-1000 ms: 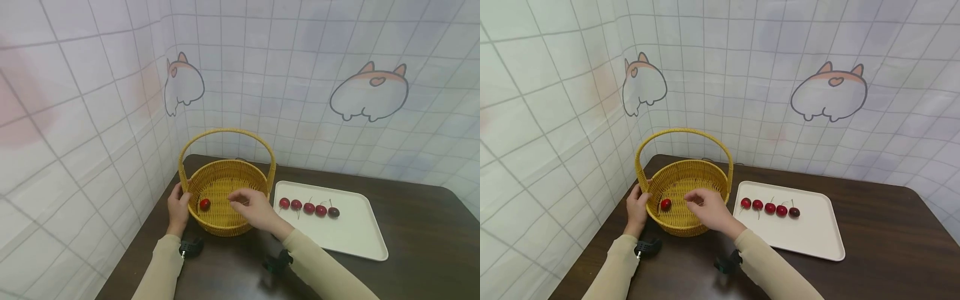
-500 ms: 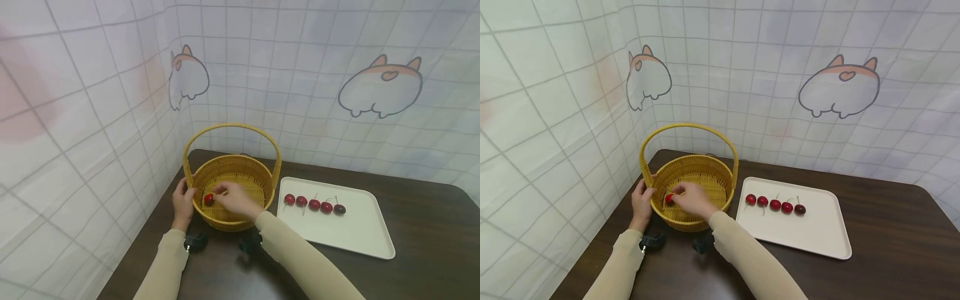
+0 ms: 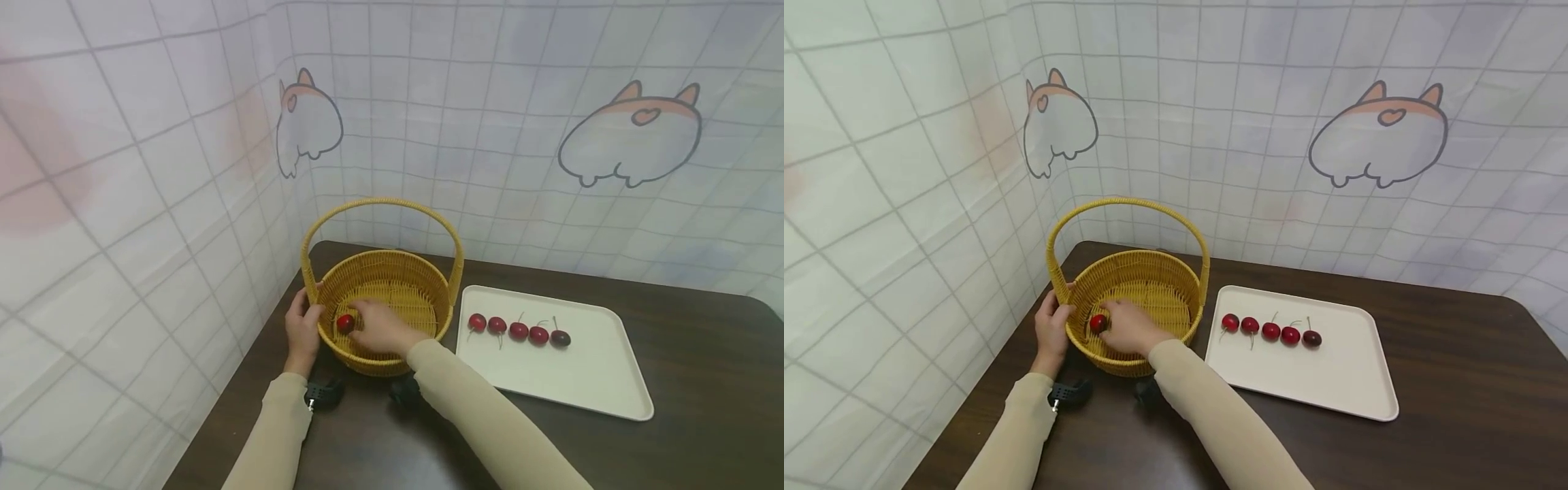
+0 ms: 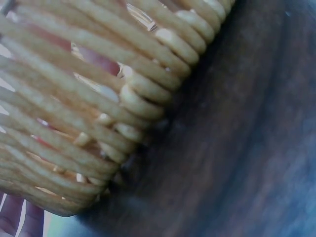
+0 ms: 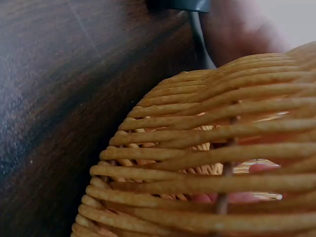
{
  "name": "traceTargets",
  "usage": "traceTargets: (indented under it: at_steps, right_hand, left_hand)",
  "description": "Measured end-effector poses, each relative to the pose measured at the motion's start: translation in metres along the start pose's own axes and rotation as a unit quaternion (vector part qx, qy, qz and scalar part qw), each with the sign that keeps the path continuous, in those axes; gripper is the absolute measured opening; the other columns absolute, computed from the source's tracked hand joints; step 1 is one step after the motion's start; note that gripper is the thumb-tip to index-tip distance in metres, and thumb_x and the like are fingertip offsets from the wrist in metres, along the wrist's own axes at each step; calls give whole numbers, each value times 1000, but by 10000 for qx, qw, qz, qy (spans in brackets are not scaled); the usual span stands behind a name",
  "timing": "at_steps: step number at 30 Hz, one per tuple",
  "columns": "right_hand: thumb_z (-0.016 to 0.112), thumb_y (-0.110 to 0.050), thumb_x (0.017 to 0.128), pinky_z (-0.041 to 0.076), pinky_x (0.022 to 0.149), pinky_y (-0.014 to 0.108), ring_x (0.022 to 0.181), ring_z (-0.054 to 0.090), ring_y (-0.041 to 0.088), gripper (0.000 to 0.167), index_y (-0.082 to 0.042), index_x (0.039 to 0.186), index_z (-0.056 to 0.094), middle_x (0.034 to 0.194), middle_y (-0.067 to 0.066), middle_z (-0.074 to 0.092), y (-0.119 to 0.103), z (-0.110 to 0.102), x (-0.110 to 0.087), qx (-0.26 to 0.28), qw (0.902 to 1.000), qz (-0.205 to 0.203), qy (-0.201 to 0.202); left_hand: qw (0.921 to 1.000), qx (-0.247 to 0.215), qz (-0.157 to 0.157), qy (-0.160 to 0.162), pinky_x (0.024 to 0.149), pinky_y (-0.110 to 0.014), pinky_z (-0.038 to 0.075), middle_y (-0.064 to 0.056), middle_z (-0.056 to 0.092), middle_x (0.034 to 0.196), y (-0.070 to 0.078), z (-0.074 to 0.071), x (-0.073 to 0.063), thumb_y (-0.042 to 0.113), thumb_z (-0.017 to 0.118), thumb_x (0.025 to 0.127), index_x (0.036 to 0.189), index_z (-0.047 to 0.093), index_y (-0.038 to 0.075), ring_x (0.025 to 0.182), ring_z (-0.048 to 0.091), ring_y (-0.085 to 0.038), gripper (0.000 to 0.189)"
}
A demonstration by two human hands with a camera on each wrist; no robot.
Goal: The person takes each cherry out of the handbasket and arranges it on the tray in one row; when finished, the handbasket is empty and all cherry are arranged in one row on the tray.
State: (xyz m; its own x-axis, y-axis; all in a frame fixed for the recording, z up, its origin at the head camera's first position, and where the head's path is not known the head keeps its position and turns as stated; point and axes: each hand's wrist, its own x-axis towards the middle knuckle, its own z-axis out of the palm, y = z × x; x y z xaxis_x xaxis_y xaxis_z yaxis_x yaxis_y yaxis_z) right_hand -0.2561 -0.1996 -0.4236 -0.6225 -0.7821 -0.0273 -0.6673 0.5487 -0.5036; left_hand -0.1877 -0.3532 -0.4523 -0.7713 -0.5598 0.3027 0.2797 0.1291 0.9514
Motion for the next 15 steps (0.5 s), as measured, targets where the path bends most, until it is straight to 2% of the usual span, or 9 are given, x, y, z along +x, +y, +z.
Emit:
traceTargets:
  at_steps: [3, 6, 10, 15]
  right_hand:
    - [67, -21, 89, 41, 103, 41, 129, 49, 26, 61, -12, 145, 46, 144, 11, 48, -2, 1, 2, -495, 9983, -250, -174]
    - [67, -19, 89, 42, 103, 38, 126, 51, 24, 53, -13, 140, 53, 139, 8, 53, -3, 1, 2, -808, 9950, -504, -286]
    - [68, -17, 89, 45, 97, 35, 116, 55, 20, 42, -14, 131, 62, 128, 5, 59, -3, 1, 1, -789, 9947, -623, -224]
    - [68, -18, 89, 48, 88, 31, 101, 59, 14, 33, -15, 121, 66, 111, -1, 64, -3, 2, 1, -738, 9937, -831, -162]
  left_hand:
    - [10000, -42, -89, -2, 85, -31, 48, -23, 58, 127, -8, -1, 4, -3, 48, 90, 129, 58, -2, 111, 55, -32, 40]
    - [9999, -45, -116, 103, 83, -28, 48, -20, 59, 126, -21, -1, 8, -1, 49, 90, 128, 60, 2, 109, 56, -29, 40]
    - [9998, 43, 3, 204, 79, -20, 47, -18, 61, 123, -30, -1, 10, 2, 50, 90, 126, 62, 4, 106, 57, -28, 39]
    - [9998, 23, 62, 177, 78, -19, 47, -17, 61, 123, -30, -2, 9, 4, 50, 90, 126, 61, 5, 107, 57, -29, 38]
